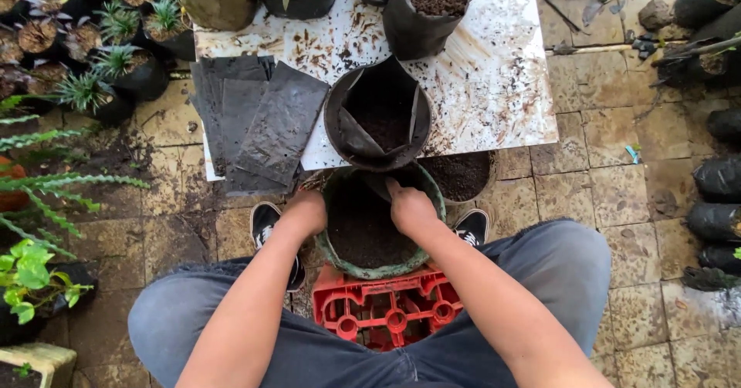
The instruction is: The person fills black plastic nursery bags with soil using a small trowel. They scoop soil from a large green bucket and pour it into the bags, which are placed on a white table. The person repeatedly fills and adjusts the bags with soil.
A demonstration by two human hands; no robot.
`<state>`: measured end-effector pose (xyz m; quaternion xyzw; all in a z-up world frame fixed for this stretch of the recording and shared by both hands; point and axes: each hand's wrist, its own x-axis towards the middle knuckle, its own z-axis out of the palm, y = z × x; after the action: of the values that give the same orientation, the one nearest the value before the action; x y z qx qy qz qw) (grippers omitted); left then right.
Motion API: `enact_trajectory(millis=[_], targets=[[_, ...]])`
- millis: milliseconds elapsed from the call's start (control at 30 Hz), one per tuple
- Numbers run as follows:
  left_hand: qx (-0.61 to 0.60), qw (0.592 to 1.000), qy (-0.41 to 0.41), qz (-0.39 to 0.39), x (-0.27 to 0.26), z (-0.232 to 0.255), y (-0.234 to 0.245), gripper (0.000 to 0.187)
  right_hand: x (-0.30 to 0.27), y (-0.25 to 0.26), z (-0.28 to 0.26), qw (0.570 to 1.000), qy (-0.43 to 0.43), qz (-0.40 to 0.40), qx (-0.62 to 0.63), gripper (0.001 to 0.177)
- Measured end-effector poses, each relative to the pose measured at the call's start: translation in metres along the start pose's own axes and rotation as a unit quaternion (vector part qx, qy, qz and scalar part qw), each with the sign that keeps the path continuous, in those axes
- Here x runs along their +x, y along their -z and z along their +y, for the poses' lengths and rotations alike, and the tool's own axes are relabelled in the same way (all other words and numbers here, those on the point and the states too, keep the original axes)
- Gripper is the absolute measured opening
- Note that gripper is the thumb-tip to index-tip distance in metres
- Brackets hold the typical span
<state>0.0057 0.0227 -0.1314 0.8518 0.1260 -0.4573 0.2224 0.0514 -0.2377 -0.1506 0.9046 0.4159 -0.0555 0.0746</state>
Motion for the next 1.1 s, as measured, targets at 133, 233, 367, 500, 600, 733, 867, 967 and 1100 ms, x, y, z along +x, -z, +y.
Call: enact_trajectory(millis=[133, 233, 367, 500, 600, 733, 867, 967, 1100], targets=[[0.021, 1.000, 0.001, -0.014, -0.012, 0.006, 0.011, 0.045, -0.010, -0.029, 0.014, 0.999, -0.038, 0.005, -0.011, 0.059], [-0.001, 1.000, -0.005, 0.006, -0.013, -0.002, 0.010, 0.038, -0.027, -0.031, 0.015, 0.992, -0.083, -0.004, 0.092, 0.060], [0.002, 0.999, -0.031, 0.018, -0.030, 0.006, 0.015, 0.039, -0.036, -0.023, 0.015, 0.954, -0.185, -0.124, 0.199, 0.067], [0.093, 0.993, -0.072, 0.001, -0.045, 0.009, 0.024, 0.037, -0.046, -0.043, 0.001, 0.924, -0.272, -0.147, 0.225, 0.067], [0.089, 0.994, -0.058, -0.021, -0.058, 0.021, 0.035, 0.042, -0.052, -0.047, 0.004, 0.910, -0.311, -0.142, 0.234, 0.063], [-0.018, 1.000, -0.014, 0.004, -0.011, -0.001, 0.003, 0.046, -0.054, -0.054, 0.002, 0.897, -0.343, -0.127, 0.246, 0.061], [-0.026, 1.000, 0.008, -0.011, 0.016, -0.007, -0.006, 0.053, -0.053, -0.030, -0.001, 0.855, -0.408, -0.098, 0.305, 0.054], [-0.008, 1.000, -0.007, -0.017, 0.008, -0.001, 0.002, 0.047, -0.055, -0.006, -0.001, 0.819, -0.449, -0.085, 0.346, 0.049], [0.052, 0.998, -0.029, -0.037, -0.029, 0.015, 0.025, 0.040, -0.055, -0.021, -0.013, 0.777, -0.525, -0.084, 0.338, 0.054]])
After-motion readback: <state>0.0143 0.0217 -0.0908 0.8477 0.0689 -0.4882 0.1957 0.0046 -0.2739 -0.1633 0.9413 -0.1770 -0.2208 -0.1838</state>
